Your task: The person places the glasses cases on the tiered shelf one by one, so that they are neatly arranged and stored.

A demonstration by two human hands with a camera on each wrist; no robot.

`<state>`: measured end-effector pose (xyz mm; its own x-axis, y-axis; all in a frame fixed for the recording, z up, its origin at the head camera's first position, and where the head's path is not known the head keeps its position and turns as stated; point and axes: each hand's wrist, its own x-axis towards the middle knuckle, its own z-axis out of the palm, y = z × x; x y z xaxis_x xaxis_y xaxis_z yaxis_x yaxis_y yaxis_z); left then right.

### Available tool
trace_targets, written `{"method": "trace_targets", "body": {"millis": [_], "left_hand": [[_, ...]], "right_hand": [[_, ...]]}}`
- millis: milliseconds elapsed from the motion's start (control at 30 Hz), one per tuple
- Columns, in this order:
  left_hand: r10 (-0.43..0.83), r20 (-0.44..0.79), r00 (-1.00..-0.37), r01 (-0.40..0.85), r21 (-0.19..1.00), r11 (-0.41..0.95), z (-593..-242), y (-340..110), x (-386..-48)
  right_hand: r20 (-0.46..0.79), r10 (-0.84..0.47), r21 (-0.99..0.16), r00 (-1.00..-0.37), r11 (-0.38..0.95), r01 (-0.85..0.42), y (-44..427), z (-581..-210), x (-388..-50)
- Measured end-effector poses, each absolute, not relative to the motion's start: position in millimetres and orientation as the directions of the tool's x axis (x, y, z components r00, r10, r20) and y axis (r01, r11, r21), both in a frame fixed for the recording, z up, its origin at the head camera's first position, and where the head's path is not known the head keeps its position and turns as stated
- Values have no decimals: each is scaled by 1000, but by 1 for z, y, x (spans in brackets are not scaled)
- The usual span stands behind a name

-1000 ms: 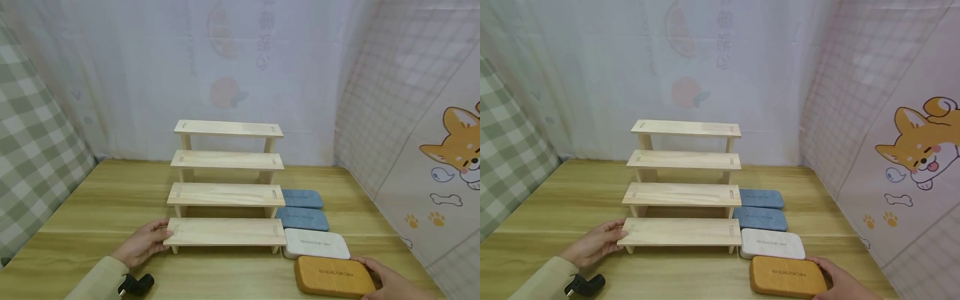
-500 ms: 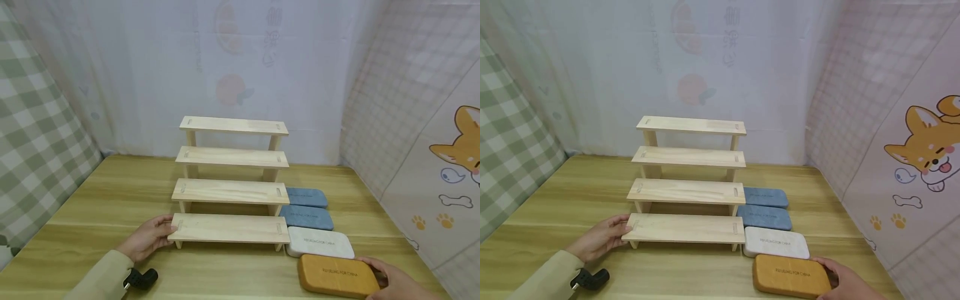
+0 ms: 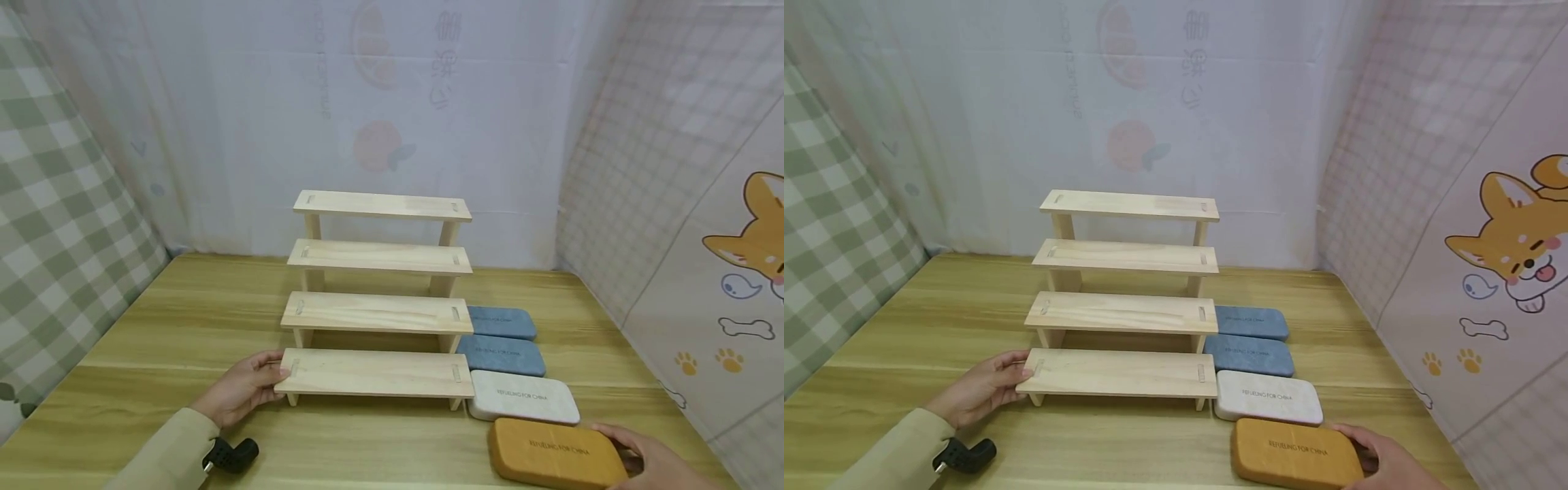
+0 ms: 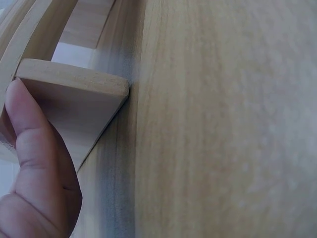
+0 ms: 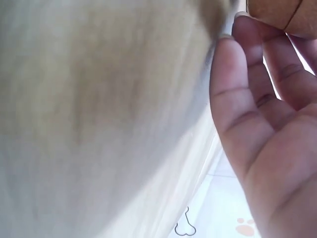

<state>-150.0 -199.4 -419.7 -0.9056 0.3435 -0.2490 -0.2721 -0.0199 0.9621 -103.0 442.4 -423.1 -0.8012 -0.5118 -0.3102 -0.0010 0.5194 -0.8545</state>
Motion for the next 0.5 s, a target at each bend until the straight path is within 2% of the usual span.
{"method": "trace_targets", "body": {"millis": [200, 300, 433, 500], "left_hand": [[357, -238, -903, -262, 965, -20, -421, -199, -149], [361, -239, -902, -263, 965, -19, -421, -200, -149], [362, -239, -901, -263, 965, -18, -422, -201, -149], [364, -237, -901, -262, 965, -19, -422, -201, -149]], "right_hand": [[-265, -499, -804, -825, 587, -97, 448, -422, -97], [-273, -489, -794, -829, 601, -93, 445, -418, -95], [-127, -552, -792, -824, 557, -251, 438, -414, -95], [-54, -567, -755, -822, 562, -338, 433, -409, -94]]}}
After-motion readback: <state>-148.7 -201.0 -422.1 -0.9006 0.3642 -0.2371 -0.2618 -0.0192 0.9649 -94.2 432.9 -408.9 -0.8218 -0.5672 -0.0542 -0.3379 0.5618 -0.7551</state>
